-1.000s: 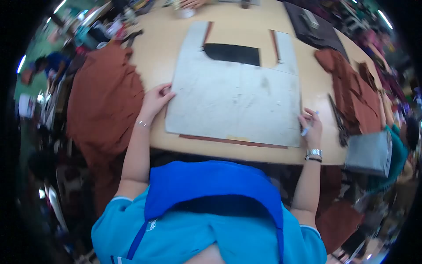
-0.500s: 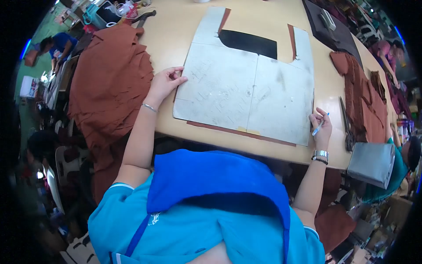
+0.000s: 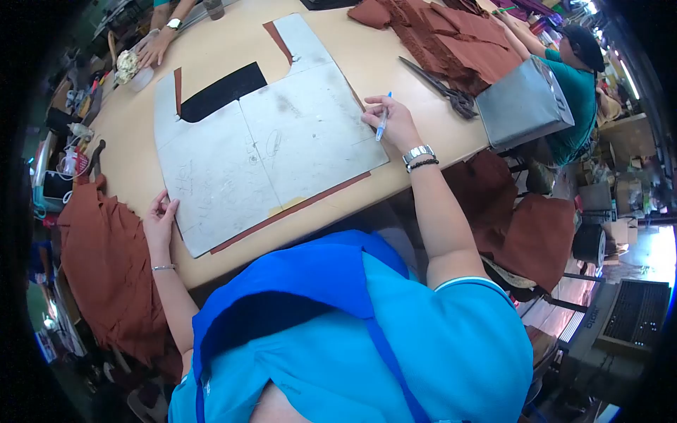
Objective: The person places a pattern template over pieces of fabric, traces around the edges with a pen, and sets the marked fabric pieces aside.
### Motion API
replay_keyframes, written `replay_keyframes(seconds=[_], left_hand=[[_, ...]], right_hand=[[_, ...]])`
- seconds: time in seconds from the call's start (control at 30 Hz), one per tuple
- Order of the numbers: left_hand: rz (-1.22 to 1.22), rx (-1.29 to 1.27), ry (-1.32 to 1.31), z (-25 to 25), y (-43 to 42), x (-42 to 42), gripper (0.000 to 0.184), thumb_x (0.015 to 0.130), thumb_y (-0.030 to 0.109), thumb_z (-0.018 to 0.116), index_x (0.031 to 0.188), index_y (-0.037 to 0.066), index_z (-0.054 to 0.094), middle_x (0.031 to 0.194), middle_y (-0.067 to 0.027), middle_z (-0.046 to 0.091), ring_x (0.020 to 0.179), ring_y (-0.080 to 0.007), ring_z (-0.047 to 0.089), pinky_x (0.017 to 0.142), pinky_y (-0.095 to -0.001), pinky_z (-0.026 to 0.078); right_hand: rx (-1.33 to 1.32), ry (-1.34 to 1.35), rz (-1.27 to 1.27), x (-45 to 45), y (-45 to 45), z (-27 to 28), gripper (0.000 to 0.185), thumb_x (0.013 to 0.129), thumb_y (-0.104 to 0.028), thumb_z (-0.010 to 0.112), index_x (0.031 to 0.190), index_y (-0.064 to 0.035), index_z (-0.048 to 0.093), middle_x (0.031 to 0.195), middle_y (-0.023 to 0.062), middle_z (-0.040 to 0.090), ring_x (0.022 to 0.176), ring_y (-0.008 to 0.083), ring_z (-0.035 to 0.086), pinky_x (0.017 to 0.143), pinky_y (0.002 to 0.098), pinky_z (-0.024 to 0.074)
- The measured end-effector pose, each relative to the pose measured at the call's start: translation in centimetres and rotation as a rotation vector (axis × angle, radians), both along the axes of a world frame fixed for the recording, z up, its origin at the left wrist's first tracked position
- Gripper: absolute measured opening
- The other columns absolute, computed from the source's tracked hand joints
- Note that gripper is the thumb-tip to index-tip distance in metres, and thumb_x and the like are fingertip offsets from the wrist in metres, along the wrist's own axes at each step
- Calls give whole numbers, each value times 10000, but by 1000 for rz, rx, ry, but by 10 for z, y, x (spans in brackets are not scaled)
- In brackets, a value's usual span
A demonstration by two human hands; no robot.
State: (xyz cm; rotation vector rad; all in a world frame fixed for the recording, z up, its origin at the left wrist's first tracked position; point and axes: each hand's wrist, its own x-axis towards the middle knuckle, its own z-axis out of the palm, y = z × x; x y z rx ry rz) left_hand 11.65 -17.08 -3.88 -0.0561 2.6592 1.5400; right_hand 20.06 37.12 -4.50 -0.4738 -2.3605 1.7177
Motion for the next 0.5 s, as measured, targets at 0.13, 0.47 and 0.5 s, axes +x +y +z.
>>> replay_keyframes(seconds=[0.13, 0.47, 0.5], left_hand=[[-31, -10, 10, -7, -5, -3, 459, 845, 79, 747, 1272, -9, 602, 782, 50, 506, 689, -25, 484, 647, -171, 444], [-160, -341, 369, 33, 58, -35, 481, 825, 213, 748, 1247, 33, 605, 938, -85, 613, 792, -176, 598, 746, -310, 504], [-238, -357, 402, 34, 75, -47, 467, 821, 240, 744, 1231, 54, 621, 1017, -114, 620, 884, -234, 611, 808, -344, 502]], right_hand=[[15, 1, 9, 0, 2, -3, 379, 849, -86, 731, 1197, -15, 598, 862, 37, 670, 753, 90, 627, 622, 219, 499], [-173, 140, -107, -20, -23, 24, 542, 1000, -503, 443, 1259, -48, 584, 809, 21, 648, 626, 31, 506, 490, 159, 379], [-217, 200, -82, -25, -28, 26, 578, 1005, -536, 405, 1268, -53, 584, 818, 18, 648, 645, 28, 509, 498, 153, 376]])
